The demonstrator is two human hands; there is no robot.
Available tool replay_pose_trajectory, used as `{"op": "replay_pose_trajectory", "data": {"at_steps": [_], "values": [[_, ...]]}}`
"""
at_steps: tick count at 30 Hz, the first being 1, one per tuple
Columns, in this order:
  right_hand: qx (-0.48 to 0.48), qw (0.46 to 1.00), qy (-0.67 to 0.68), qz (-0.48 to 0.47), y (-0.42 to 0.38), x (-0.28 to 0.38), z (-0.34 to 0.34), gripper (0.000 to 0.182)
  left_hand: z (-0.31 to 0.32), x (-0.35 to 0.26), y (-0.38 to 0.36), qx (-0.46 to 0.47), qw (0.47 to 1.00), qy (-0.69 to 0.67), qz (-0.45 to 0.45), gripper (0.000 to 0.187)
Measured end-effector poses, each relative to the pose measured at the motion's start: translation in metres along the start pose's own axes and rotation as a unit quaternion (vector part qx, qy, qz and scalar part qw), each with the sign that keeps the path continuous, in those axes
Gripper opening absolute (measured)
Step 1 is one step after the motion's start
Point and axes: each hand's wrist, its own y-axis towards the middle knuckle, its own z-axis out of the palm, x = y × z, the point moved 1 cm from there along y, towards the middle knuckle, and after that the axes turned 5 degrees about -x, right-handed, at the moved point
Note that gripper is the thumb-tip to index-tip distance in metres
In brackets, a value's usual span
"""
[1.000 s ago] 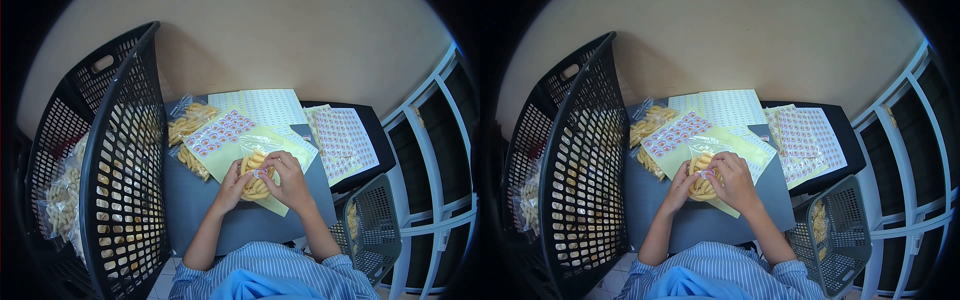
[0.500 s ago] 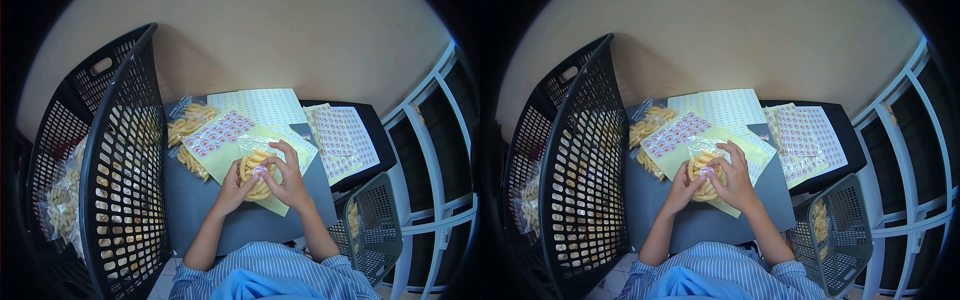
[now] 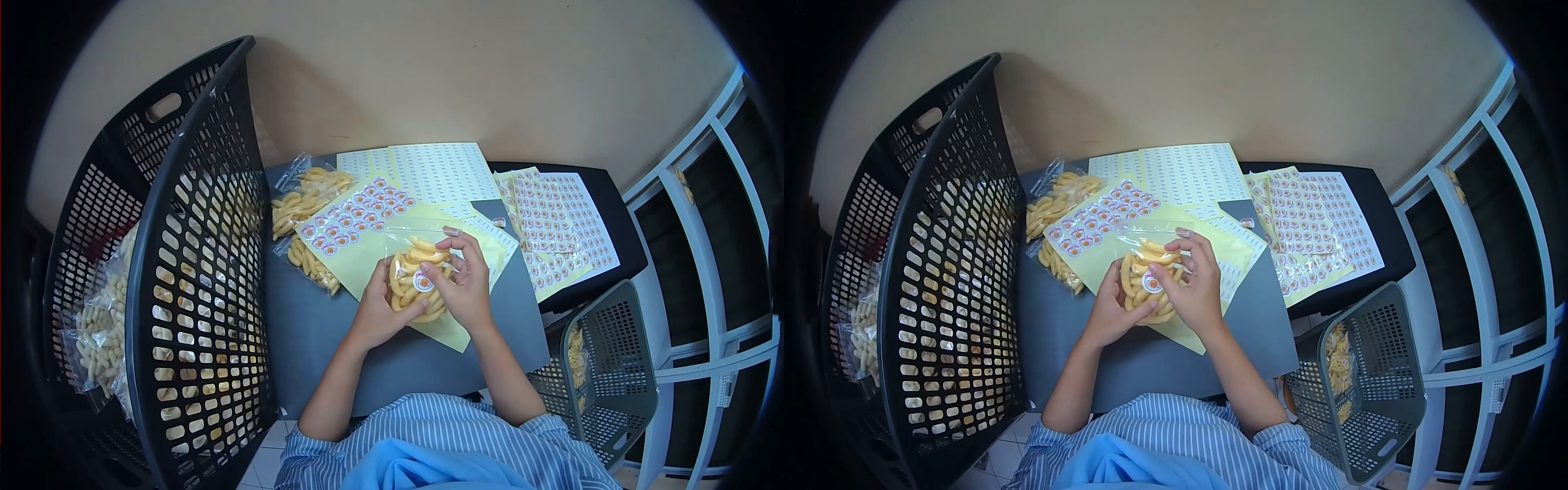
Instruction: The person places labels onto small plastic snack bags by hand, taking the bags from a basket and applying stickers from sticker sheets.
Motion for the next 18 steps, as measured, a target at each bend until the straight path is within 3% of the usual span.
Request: {"op": "replay_pose_trajectory", "data": {"at_steps": [3, 9, 18], "values": [[0.038, 0.999, -0.009, -0.017, -0.002, -0.002, -0.002, 0.033, -0.002, -0.001, 0.003, -0.019, 0.991, -0.116, -0.059, 0.042], [0.110, 0.993, 0.039, 0.019, -0.012, 0.004, 0.000, 0.046, -0.005, 0.009, 0.005, -0.080, 0.995, -0.040, -0.040, 0.028], [0.158, 0.983, 0.082, 0.035, -0.009, 0.001, 0.001, 0.062, -0.004, 0.014, 0.004, -0.111, 0.993, -0.010, -0.025, 0.028]]}}
